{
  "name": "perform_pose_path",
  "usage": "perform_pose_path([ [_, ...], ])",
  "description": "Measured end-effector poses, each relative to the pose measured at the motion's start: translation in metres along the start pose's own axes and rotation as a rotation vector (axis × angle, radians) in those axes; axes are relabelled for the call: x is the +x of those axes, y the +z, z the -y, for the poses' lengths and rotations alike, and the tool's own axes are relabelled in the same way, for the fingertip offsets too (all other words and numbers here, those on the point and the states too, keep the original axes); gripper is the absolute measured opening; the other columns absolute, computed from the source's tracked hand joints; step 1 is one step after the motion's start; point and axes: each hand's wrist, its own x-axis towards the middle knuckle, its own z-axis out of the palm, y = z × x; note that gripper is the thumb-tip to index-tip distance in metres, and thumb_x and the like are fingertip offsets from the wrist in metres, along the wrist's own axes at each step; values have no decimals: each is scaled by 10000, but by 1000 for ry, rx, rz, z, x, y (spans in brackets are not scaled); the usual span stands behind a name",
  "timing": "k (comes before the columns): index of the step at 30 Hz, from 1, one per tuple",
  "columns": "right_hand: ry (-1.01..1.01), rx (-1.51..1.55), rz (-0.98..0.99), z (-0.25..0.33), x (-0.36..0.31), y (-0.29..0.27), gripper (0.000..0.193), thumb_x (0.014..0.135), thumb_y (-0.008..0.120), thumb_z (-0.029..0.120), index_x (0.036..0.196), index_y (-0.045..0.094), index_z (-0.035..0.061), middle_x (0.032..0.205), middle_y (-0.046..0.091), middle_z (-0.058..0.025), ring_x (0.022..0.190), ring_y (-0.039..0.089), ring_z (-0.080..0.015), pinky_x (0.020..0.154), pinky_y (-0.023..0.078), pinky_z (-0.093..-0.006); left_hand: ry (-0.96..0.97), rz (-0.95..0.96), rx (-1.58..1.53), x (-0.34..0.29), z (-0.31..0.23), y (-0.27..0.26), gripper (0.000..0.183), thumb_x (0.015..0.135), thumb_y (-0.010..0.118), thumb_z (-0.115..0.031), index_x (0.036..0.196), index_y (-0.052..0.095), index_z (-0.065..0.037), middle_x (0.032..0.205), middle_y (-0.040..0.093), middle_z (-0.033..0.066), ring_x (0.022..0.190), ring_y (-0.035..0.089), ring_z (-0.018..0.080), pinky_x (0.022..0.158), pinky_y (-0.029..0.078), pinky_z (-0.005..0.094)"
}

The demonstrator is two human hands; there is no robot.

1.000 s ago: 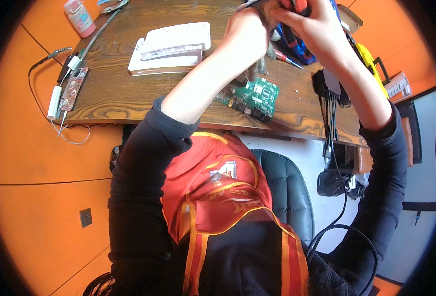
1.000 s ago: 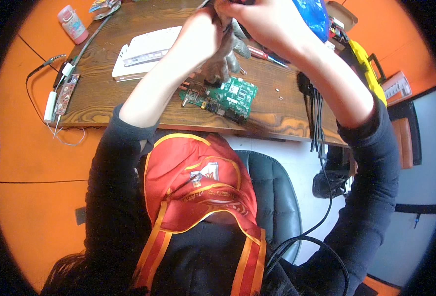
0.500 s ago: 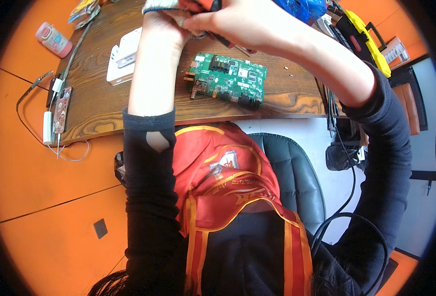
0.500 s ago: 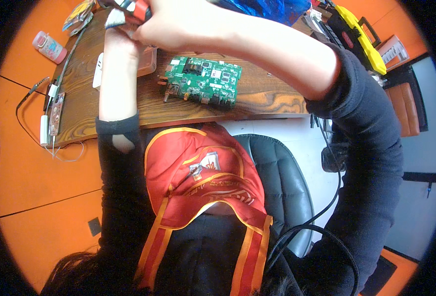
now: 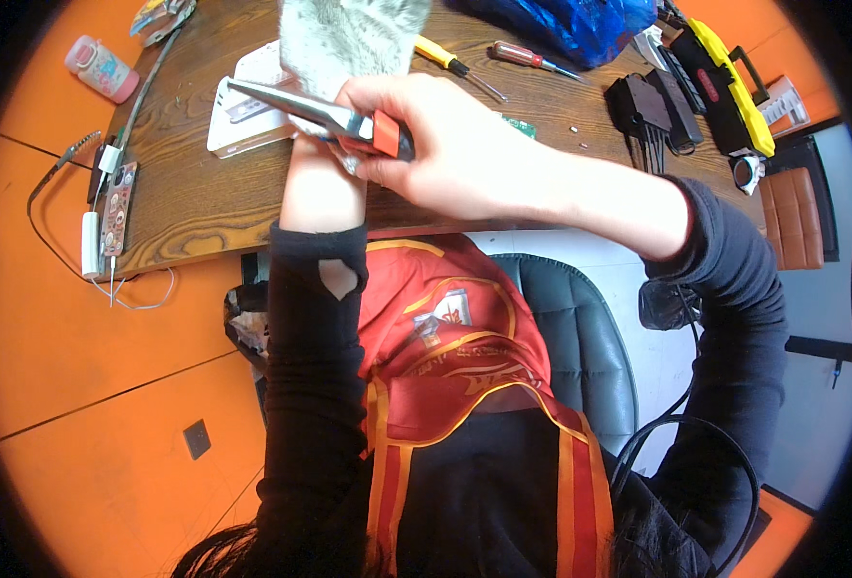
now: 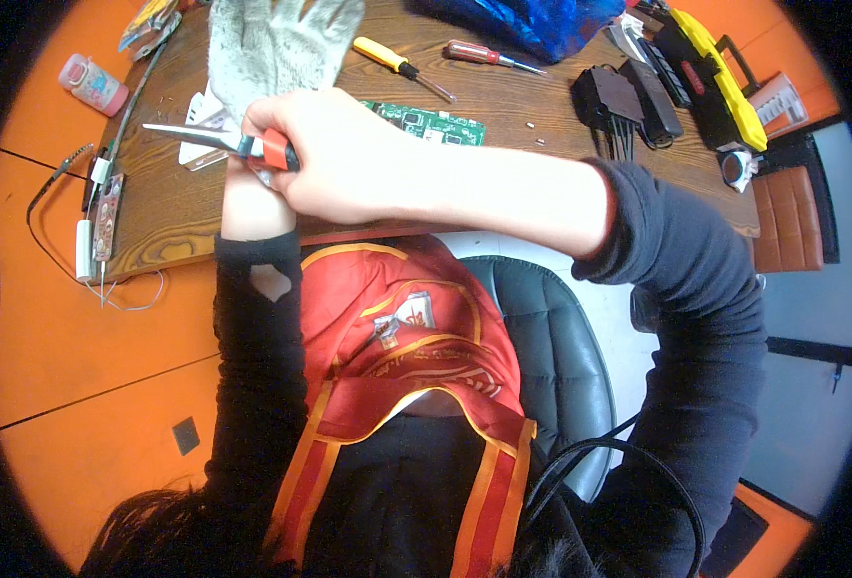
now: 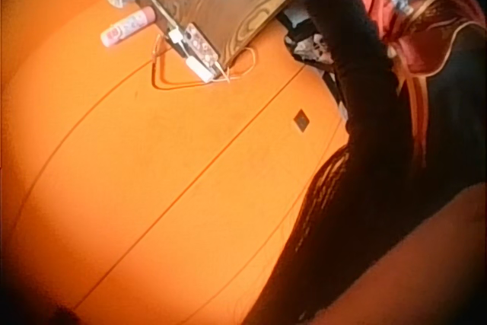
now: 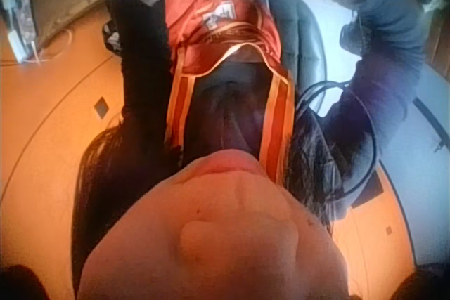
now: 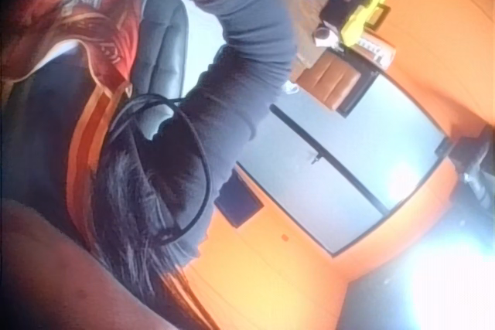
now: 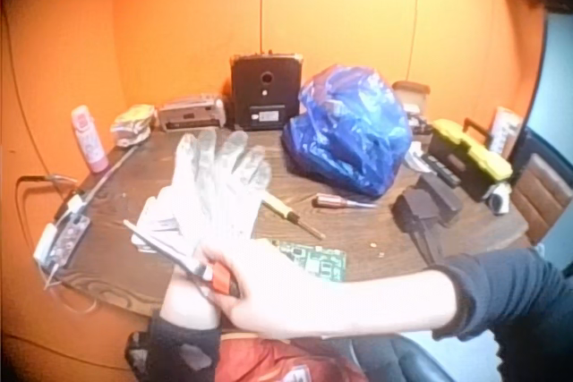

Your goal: The person holds a green circuit board on their lap and uses pliers to remove small components from the board. They repeatedly adjust their grip and rotate the board to access different areas while working.

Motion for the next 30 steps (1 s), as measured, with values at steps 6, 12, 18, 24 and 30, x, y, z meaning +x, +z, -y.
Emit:
perform_pose_path([
  [6, 193, -143, 130, -34, -14, -27, 237, 757, 613, 138, 945, 541, 13, 752, 612, -141, 735, 605, -266, 678, 463, -365, 117, 61, 70, -18, 5, -9, 243, 892, 447, -137, 985, 566, 53, 914, 622, 177, 749, 620, 206, 721, 489, 302],
  [12, 310, -471, 138, -83, -16, -66, 176, 789, 569, 11, 961, 532, 1, 755, 570, -76, 650, 504, -127, 620, 430, -276, 70, 203, 77, -119, -1, -40, 259, 893, 453, -144, 991, 564, 68, 915, 627, 194, 739, 631, 215, 720, 495, 305],
  [18, 274, -381, 298, -87, -25, -43, 257, 777, 556, 4, 1029, 505, -7, 723, 514, -166, 629, 503, -242, 605, 416, -333, -333, 373, 351, -160, 52, -46, 218, 874, 531, -90, 1070, 569, -1, 1092, 573, 75, 896, 601, 185, 725, 507, 280],
  [24, 408, 64, 221, -60, -37, -74, 225, 846, 489, 10, 1069, 499, 28, 1063, 597, -102, 636, 541, -78, 525, 464, -214, -698, -31, -712, -151, 59, -14, 350, 934, 414, -199, 1247, 392, -44, 1200, 501, 129, 1067, 529, 256, 879, 474, 422],
  [30, 475, 259, -377, -29, -104, -186, 271, 866, 446, 19, 1131, 439, -36, 1143, 527, -200, 978, 578, -217, 863, 473, -305, -699, -160, -542, -151, 53, -9, 208, 888, 504, -142, 1088, 523, -87, 1005, 596, 58, 842, 604, 179, 656, 519, 319],
])
